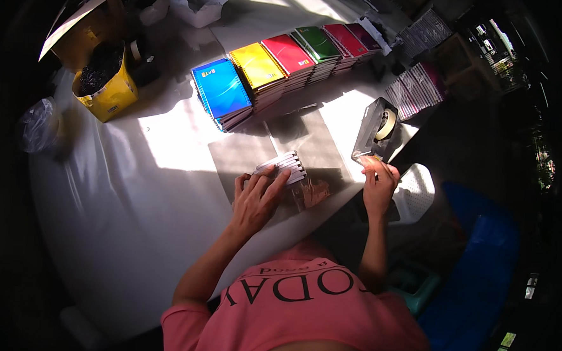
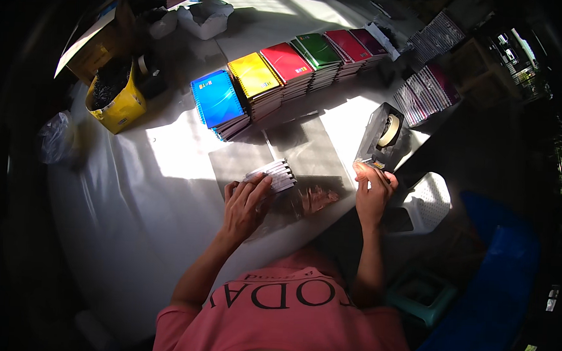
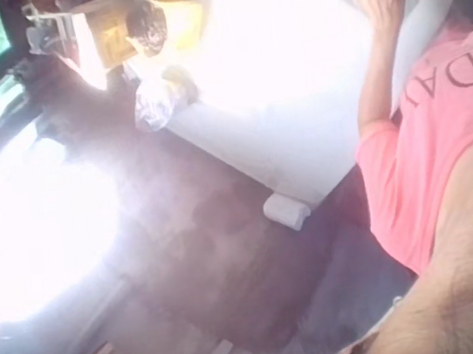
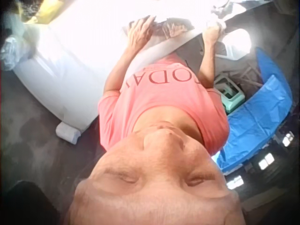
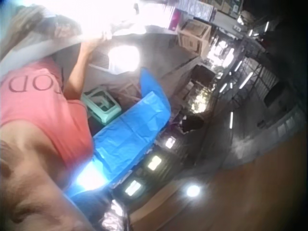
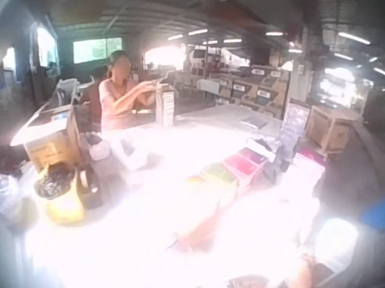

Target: The person places small notebooks into clear plastic sleeves and then stacks the sleeved notebooks onto a larger pile.

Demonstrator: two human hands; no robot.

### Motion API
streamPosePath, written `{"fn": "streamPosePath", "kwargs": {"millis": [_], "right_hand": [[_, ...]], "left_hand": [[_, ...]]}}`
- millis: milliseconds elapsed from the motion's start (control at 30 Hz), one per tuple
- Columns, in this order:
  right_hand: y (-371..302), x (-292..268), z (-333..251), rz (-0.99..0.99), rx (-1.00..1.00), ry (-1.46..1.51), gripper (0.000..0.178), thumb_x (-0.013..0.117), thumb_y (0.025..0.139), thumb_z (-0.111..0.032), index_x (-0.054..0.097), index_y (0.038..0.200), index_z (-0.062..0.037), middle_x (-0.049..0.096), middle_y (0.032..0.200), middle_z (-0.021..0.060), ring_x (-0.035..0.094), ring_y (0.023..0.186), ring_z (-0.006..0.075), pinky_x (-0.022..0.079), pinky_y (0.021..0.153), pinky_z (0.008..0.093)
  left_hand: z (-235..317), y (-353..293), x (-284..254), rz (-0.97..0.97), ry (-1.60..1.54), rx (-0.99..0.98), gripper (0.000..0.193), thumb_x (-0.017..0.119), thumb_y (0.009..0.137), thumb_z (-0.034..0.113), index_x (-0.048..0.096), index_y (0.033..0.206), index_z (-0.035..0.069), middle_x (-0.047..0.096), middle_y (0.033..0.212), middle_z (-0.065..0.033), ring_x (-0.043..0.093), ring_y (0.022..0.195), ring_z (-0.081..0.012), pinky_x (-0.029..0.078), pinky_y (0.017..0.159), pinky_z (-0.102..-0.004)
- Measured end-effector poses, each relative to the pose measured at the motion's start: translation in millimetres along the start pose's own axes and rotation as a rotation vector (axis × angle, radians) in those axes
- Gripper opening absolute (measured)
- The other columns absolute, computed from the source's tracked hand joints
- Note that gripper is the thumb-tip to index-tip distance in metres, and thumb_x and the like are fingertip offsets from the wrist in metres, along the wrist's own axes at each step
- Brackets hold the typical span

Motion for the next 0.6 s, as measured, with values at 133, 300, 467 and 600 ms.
{"fn": "streamPosePath", "kwargs": {"millis": [133,300,467,600], "right_hand": [[-32.1,63.5,-71.3,-0.565,0.383,0.889,0.032,0.061,0.089,-0.030,0.068,0.078,-0.0013,0.055,0.055,0.0015,0.051,0.050,0.0056,0.036,0.047,0.0193],[-59.5,102.6,-83.3,-0.677,0.665,0.862,0.039,0.061,0.089,-0.033,0.065,0.068,-0.0001,0.051,0.051,0.0005,0.044,0.042,0.0055,0.031,0.038,0.0212],[-77.0,109.4,-64.7,-0.623,0.742,0.767,0.045,0.063,0.086,-0.040,0.064,0.065,0.0002,0.051,0.047,0.0024,0.042,0.035,0.0066,0.029,0.033,0.0224],[-92.8,112.8,-54.7,-0.639,0.815,0.765,0.047,0.065,0.084,-0.042,0.063,0.061,-0.0008,0.054,0.048,0.0043,0.051,0.040,0.0075,0.034,0.035,0.0219]], "left_hand": [[-9.3,-2.5,2.4,0.038,-0.111,-0.051,0.070,0.076,0.071,0.012,0.037,0.130,0.009,0.068,0.091,-0.0016,0.061,0.091,-0.0197,0.037,0.082,-0.0389],[-11.4,-7.7,7.8,0.096,-0.159,-0.053,0.068,0.075,0.071,0.013,0.041,0.130,0.010,0.068,0.095,-0.0028,0.062,0.090,-0.0196,0.037,0.081,-0.0375],[-3.3,-0.3,4.6,-0.055,0.010,-0.005,0.064,0.075,0.068,0.016,0.052,0.127,0.018,0.058,0.115,-0.0068,0.058,0.093,-0.0228,0.038,0.080,-0.0369],[-1.9,7.8,-3.6,-0.289,0.010,-0.168,0.063,0.075,0.065,0.019,0.056,0.125,0.022,0.046,0.129,-0.0103,0.051,0.105,-0.0255,0.038,0.081,-0.0368]]}}
Point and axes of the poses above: each hand's wrist, its own y-axis towards the middle knuckle, its own x-axis out of the palm, z = x × y, the point moved 7 cm from there along y, towards the middle knuckle
